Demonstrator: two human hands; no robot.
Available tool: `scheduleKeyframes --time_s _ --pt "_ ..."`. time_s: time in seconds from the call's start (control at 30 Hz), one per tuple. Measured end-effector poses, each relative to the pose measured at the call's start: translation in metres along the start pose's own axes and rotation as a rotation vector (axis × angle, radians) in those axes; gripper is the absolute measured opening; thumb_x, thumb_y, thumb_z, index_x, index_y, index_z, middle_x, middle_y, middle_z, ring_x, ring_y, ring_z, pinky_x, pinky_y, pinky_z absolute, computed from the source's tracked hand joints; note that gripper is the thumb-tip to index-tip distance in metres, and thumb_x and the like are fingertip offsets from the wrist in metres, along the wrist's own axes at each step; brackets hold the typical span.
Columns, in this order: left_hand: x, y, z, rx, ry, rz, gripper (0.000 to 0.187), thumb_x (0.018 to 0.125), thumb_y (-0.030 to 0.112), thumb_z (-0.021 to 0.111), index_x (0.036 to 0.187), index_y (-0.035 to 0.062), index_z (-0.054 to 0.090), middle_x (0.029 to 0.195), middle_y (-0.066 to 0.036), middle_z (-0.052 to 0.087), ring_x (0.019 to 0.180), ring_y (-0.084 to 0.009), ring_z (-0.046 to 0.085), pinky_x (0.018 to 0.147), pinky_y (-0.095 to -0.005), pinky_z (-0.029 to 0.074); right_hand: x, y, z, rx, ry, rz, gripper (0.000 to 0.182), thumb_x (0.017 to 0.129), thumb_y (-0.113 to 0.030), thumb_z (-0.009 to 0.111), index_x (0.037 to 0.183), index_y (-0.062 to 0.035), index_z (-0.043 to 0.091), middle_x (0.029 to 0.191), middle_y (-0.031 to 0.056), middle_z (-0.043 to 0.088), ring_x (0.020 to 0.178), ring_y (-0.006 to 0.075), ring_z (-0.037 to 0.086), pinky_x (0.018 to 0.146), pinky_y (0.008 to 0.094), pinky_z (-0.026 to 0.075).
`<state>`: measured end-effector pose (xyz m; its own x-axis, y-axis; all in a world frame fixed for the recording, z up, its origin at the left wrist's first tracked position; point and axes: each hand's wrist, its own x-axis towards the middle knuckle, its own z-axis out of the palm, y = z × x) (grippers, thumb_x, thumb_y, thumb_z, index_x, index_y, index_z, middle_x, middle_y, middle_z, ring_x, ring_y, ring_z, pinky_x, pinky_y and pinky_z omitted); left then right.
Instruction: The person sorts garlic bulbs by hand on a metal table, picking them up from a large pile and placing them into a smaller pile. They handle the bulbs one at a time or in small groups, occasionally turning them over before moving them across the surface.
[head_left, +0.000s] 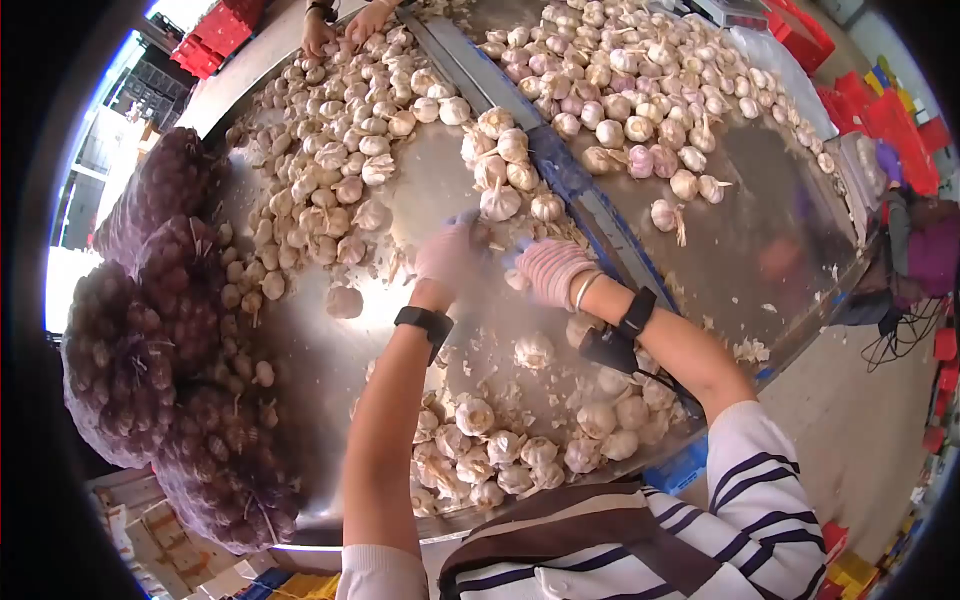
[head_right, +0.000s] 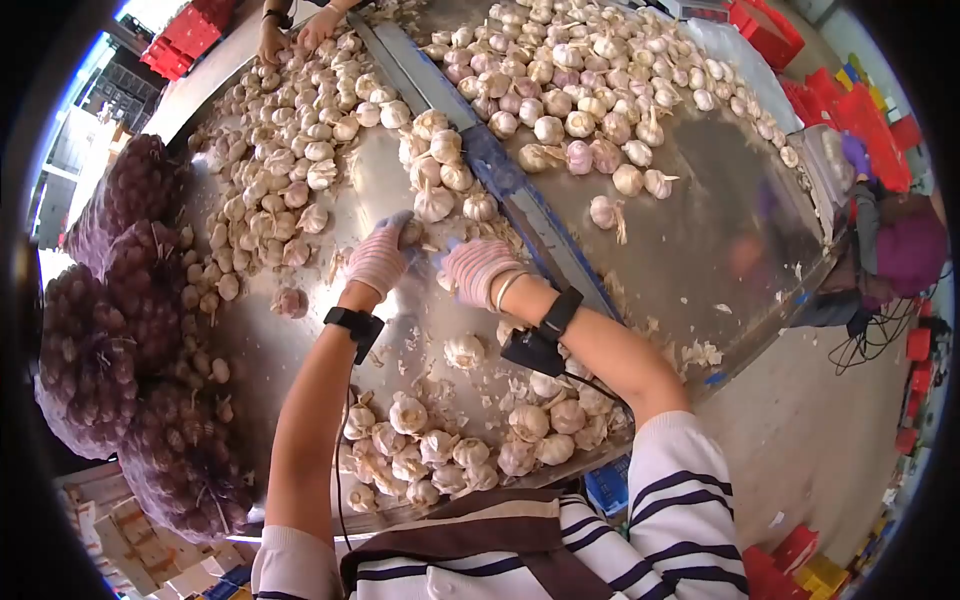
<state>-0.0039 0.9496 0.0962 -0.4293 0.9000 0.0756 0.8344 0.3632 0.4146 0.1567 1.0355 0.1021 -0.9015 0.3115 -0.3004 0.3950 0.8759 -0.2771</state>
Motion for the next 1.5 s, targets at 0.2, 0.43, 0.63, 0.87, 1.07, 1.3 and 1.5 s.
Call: scheduleKeyframes --time_s 0.2,0.43,0.63,0.87,1.07,1.3,1.5 --pt "-0.056 0.003 -0.003 -0.524 -0.217 -0.062 0.05 0.078 0.011 0.072 0.123 0.004 0.052 0.106 -0.012 0.063 0.09 -0.0204 0.064 0.078 -0.0306 0.052 -0.046 0.033 0.011 1.655 -0.152 -0.043 0.039 0.082 -0.042 0.063 0.096 -0.0055 0.063 0.091 0.0113 0.066 0.088 0.0239 0.064 0.068 0.0383 0.055" --pt "-0.129 0.085 -0.027 -1.217 -0.001 -0.115 0.061 0.074 0.0 0.073 0.128 0.0033 0.044 0.113 -0.01 0.056 0.094 -0.0167 0.059 0.075 -0.0264 0.053 -0.108 -0.046 0.013 2.409 0.338 0.321 0.056 0.086 -0.052 0.055 0.113 -0.0023 0.058 0.11 0.0144 0.063 0.103 0.0283 0.059 0.094 0.0467 0.048" --pt "-0.131 0.11 -0.045 -0.61 0.129 -0.025 0.063 0.072 0.008 0.076 0.128 0.0025 0.047 0.118 -0.014 0.05 0.1 -0.0239 0.055 0.088 -0.0339 0.047 -0.115 -0.049 0.038 3.025 -0.067 -0.285 0.057 0.085 -0.053 0.056 0.12 -0.0077 0.055 0.124 0.0107 0.055 0.112 0.027 0.054 0.094 0.0455 0.047" --pt "-0.107 0.085 -0.051 -0.478 0.139 0.095 0.06 0.072 0.017 0.077 0.125 0.0076 0.052 0.124 -0.017 0.047 0.118 -0.0306 0.045 0.099 -0.0404 0.04 -0.078 0.021 -0.017 2.536 0.503 -0.136 0.04 0.086 -0.046 0.056 0.102 -0.0089 0.055 0.1 0.0061 0.056 0.094 0.0233 0.055 0.081 0.0425 0.05" --pt "-0.062 -0.042 -0.019 0.094 0.185 -0.213 0.051 0.072 0.021 0.074 0.119 0.0132 0.055 0.125 -0.023 0.046 0.114 -0.0389 0.049 0.094 -0.0431 0.044 -0.011 0.164 -0.065 1.651 1.198 0.318 0.034 0.088 -0.04 0.057 0.098 -0.0075 0.058 0.095 0.0063 0.059 0.08 0.0197 0.057 0.07 0.0328 0.05" --pt "-0.018 -0.047 -0.011 -0.065 -0.179 -0.159 0.039 0.077 0.022 0.07 0.111 0.0097 0.055 0.107 -0.021 0.053 0.09 -0.0376 0.058 0.077 -0.0441 0.048 0.073 0.075 -0.036 0.073 0.409 0.113 0.035 0.082 -0.027 0.058 0.113 -0.011 0.059 0.105 0.0162 0.063 0.095 0.0338 0.061 0.082 0.0427 0.049" --pt "0.021 0.002 -0.008 -0.105 -0.171 -0.067 0.038 0.077 0.02 0.07 0.111 0.0128 0.054 0.109 -0.017 0.054 0.09 -0.0366 0.058 0.078 -0.044 0.048 0.078 0.034 -0.044 0.008 0.094 0.205 0.041 0.081 -0.026 0.058 0.119 -0.0117 0.053 0.113 0.0175 0.059 0.098 0.0358 0.061 0.083 0.0439 0.049"
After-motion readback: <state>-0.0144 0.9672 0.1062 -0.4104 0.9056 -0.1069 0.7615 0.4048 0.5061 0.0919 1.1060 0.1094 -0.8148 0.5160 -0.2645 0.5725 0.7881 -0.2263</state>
